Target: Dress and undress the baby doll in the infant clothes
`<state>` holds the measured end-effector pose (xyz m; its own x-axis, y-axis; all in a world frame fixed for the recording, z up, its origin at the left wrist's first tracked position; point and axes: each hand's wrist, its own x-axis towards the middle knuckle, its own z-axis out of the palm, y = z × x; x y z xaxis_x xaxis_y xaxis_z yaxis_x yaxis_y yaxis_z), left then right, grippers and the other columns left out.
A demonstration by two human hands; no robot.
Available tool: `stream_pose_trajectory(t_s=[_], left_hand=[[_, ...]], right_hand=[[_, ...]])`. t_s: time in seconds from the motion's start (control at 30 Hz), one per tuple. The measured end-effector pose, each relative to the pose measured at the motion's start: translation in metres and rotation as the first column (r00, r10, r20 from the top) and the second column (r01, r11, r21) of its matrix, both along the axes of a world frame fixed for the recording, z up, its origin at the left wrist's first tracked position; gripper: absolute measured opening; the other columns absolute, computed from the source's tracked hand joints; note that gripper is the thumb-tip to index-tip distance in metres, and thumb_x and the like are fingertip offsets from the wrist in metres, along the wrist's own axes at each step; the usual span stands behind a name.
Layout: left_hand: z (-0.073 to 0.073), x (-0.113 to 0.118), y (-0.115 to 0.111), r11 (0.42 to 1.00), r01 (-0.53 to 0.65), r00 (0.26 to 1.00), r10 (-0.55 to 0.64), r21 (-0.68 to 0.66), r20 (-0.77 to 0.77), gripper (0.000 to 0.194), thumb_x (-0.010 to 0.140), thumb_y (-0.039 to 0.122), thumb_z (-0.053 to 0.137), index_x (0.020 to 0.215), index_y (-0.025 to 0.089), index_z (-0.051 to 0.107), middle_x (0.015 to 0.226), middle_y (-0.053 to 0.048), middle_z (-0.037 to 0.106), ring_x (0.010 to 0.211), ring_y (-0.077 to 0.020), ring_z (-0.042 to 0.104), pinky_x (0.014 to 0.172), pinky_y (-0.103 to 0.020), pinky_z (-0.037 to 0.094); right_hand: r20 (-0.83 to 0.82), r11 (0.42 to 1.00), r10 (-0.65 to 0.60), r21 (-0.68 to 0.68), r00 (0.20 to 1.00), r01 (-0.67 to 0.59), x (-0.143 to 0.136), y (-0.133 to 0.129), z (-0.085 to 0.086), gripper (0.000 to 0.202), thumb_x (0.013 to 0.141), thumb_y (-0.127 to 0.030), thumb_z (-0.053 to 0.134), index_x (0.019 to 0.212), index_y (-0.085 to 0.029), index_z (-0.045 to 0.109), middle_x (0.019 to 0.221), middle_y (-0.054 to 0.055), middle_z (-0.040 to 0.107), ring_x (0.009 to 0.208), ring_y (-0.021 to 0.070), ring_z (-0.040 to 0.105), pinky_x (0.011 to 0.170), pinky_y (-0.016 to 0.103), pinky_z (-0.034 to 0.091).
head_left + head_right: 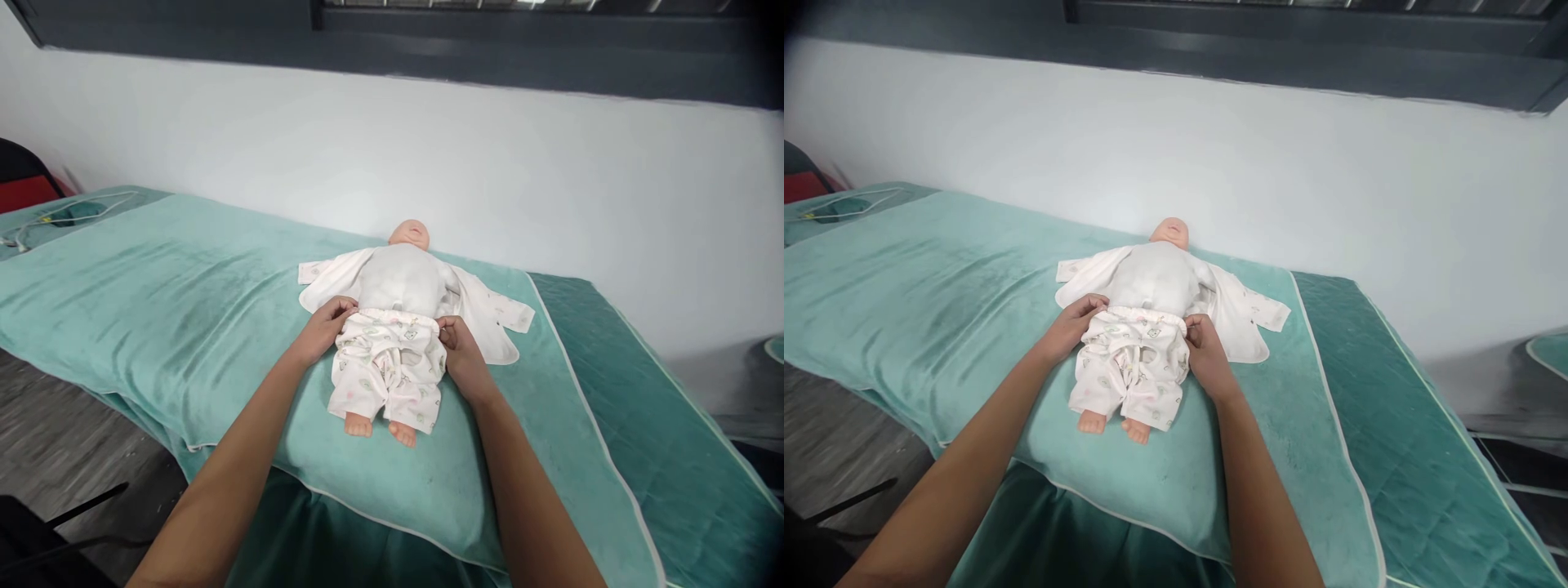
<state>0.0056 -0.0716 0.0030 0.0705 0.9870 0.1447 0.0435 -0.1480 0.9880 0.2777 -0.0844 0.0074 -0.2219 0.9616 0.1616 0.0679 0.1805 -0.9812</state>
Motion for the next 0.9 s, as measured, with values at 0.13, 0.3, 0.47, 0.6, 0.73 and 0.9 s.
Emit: stream_pose_trajectory(t_s=[0.13, 0.3, 0.47, 0.6, 0.73, 0.9], left_hand=[[0.003, 0.000, -0.002, 1.000, 0.011, 1.000, -0.011, -0.017, 0.013, 0.025, 0.084, 0.043, 0.065, 0.083, 0.018, 0.059, 0.111, -0.004, 0.061, 0.089, -0.0138, 0.055, 0.075, -0.024, 0.041], [0.002, -0.001, -0.003, 0.996, 0.044, 0.996, -0.038, -0.076, 0.079, 0.027, 0.079, 0.041, 0.071, 0.093, 0.019, 0.061, 0.104, -0.002, 0.064, 0.087, -0.0137, 0.057, 0.073, -0.023, 0.041], [0.003, -0.002, -0.002, 0.983, 0.070, 0.992, -0.052, -0.170, 0.112, 0.042, 0.077, 0.047, 0.074, 0.106, 0.020, 0.060, 0.083, 0.001, 0.063, 0.067, -0.0110, 0.052, 0.061, -0.023, 0.038], [0.005, -0.004, -0.003, 0.967, 0.140, 0.983, -0.110, -0.212, 0.149, 0.040, 0.078, 0.044, 0.072, 0.108, 0.021, 0.059, 0.077, 0.003, 0.061, 0.059, -0.0097, 0.048, 0.055, -0.022, 0.034], [0.006, -0.007, -0.003, 0.952, 0.209, 0.956, -0.151, -0.225, 0.250, 0.042, 0.073, 0.031, 0.073, 0.111, 0.021, 0.059, 0.084, 0.000, 0.064, 0.060, -0.0099, 0.051, 0.054, -0.022, 0.035], [0.007, -0.011, -0.003, 0.942, 0.287, 0.910, -0.213, -0.172, 0.356, 0.046, 0.072, 0.022, 0.073, 0.116, 0.023, 0.061, 0.100, -0.003, 0.066, 0.077, -0.0132, 0.059, 0.065, -0.024, 0.042]], right_hand=[[-0.024, 0.998, 0.047, -0.042, 0.999, -0.048, 0.004, -0.001, -0.001, 0.042, 0.073, -0.037, 0.077, 0.100, -0.028, 0.046, 0.089, -0.002, 0.061, 0.077, 0.0162, 0.058, 0.062, 0.026, 0.046], [-0.006, 0.995, 0.010, -0.102, 1.000, -0.010, 0.002, 0.003, -0.006, 0.046, 0.069, -0.031, 0.079, 0.103, -0.027, 0.049, 0.094, 0.000, 0.067, 0.080, 0.0174, 0.062, 0.068, 0.029, 0.050], [0.092, 0.999, -0.003, -0.037, 0.996, 0.007, -0.004, 0.006, 0.004, 0.032, 0.070, -0.031, 0.076, 0.096, -0.024, 0.058, 0.098, 0.003, 0.070, 0.092, 0.0207, 0.065, 0.085, 0.036, 0.052], [0.141, 0.996, 0.064, -0.073, 0.988, -0.054, -0.008, 0.011, 0.014, 0.030, 0.069, -0.032, 0.076, 0.096, -0.022, 0.066, 0.090, 0.003, 0.073, 0.089, 0.0232, 0.065, 0.078, 0.036, 0.053], [0.045, 0.988, 0.126, -0.095, 0.991, -0.122, -0.013, 0.013, 0.016, 0.035, 0.069, -0.033, 0.077, 0.101, -0.022, 0.068, 0.088, 0.003, 0.074, 0.088, 0.0237, 0.066, 0.074, 0.035, 0.054], [-0.057, 0.993, 0.073, -0.092, 0.996, -0.079, -0.018, 0.008, 0.018, 0.032, 0.076, -0.038, 0.072, 0.103, -0.023, 0.067, 0.091, 0.004, 0.074, 0.089, 0.0229, 0.066, 0.071, 0.034, 0.052]])
